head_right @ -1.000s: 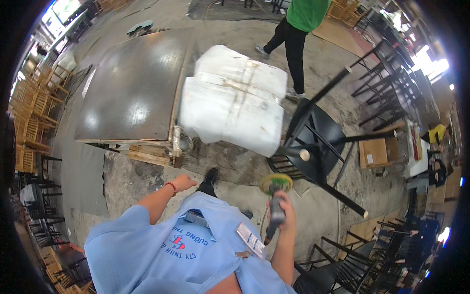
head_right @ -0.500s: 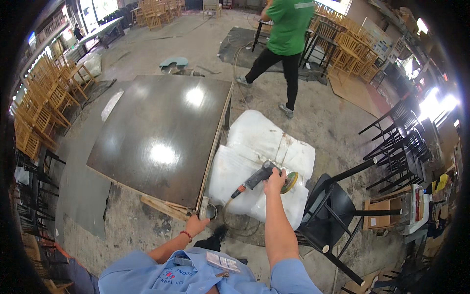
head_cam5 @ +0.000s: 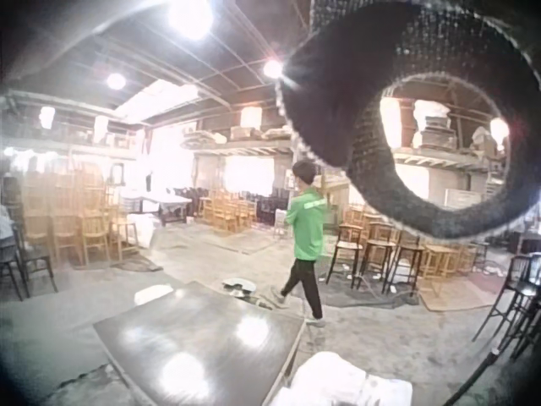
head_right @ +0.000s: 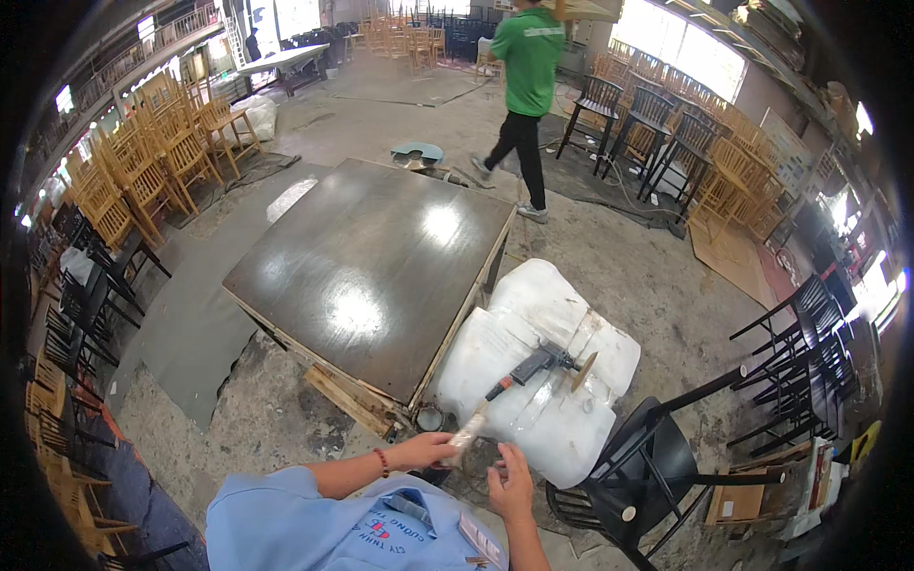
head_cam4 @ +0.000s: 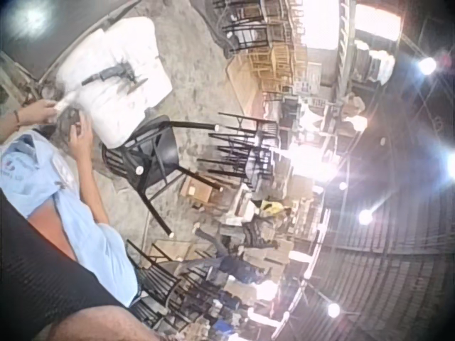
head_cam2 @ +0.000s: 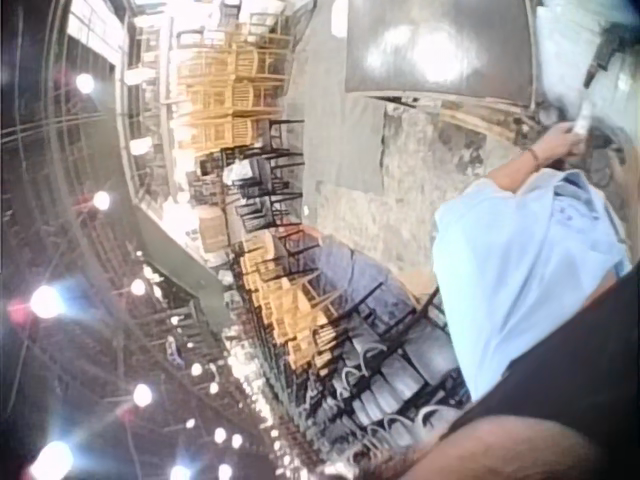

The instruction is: The person picks up black chairs, places them upside down on a metal workbench, and uses a rotary polisher to smooth the leg ends. They then apply felt pads to the legs and return the chairs to the floor. The process repeats for multiple chairs in a workshop setting.

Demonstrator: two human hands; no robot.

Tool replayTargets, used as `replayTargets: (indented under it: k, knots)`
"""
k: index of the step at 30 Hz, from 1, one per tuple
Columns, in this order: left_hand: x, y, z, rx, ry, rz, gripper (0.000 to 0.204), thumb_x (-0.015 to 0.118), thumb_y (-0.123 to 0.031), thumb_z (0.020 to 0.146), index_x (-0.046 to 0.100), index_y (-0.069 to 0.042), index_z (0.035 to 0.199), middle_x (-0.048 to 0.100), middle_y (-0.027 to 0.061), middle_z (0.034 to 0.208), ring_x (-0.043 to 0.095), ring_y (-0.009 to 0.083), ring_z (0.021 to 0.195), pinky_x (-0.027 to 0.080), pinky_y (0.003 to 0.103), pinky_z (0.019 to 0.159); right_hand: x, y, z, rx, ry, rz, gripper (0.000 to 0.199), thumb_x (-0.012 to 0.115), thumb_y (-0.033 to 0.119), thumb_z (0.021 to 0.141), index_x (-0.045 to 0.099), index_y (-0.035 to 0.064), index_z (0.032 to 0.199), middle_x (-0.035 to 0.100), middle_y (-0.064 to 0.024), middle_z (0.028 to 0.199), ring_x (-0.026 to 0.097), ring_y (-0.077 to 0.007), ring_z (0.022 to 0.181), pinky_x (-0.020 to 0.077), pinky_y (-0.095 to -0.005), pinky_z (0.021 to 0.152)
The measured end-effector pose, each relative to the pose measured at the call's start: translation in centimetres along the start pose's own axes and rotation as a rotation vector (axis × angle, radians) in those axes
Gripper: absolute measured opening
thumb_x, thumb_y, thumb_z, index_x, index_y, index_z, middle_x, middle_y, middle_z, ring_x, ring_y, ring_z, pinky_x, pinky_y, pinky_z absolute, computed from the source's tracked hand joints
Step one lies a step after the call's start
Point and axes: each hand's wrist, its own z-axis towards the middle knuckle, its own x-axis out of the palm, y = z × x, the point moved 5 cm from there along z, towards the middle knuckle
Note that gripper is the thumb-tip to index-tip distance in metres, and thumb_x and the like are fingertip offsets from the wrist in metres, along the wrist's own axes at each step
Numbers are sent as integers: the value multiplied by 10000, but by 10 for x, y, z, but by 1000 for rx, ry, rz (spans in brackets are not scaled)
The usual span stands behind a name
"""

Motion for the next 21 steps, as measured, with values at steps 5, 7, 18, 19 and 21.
replayTargets:
  k: [5, 7, 18, 19, 21]
  knots:
    - [103, -76, -19, 14, 383, 61, 549, 541, -382, 1007, 459, -43, 1431, 598, 30, 1206, 585, 109, 1051, 556, 292, 784, -44, 53, -36, -274, -83, -394, 575, 669, -21, 726, 585, 62, 1288, 545, -184, 1332, 575, -393, 1173, 496, -437, 966]
    - [131, -90, -25, -15, 486, 176, 547, 529, -404, 1011, 475, -29, 1405, 615, 50, 1178, 609, 123, 1006, 566, 298, 770, -58, 59, -53, -249, -143, -477, 582, 680, -37, 692, 594, 67, 1258, 558, -177, 1303, 586, -385, 1157, 504, -433, 949]
    - [162, -73, 63, 192, 472, 529, 454, 685, -289, 924, 597, 7, 1257, 693, 106, 1058, 656, 180, 989, 528, 321, 873, -167, 64, -167, 189, -761, 111, 318, 768, 44, 806, 626, 48, 1090, 671, -61, 1046, 628, -123, 921, 520, -298, 804]
    - [180, -77, 74, 283, 486, 602, 475, 701, -278, 908, 592, 8, 1272, 687, 114, 1092, 647, 192, 1022, 515, 324, 901, -182, 65, -174, 136, -892, 215, 315, 755, 23, 810, 612, 40, 1090, 661, -69, 1071, 628, -123, 924, 524, -293, 799]
    - [215, -81, 89, 448, 512, 684, 526, 730, -264, 877, 576, 4, 1302, 675, 127, 1151, 625, 214, 1088, 491, 334, 949, -204, 64, -180, 70, -1024, 282, 314, 735, -9, 815, 591, 30, 1091, 646, -84, 1111, 628, -123, 930, 530, -285, 795]
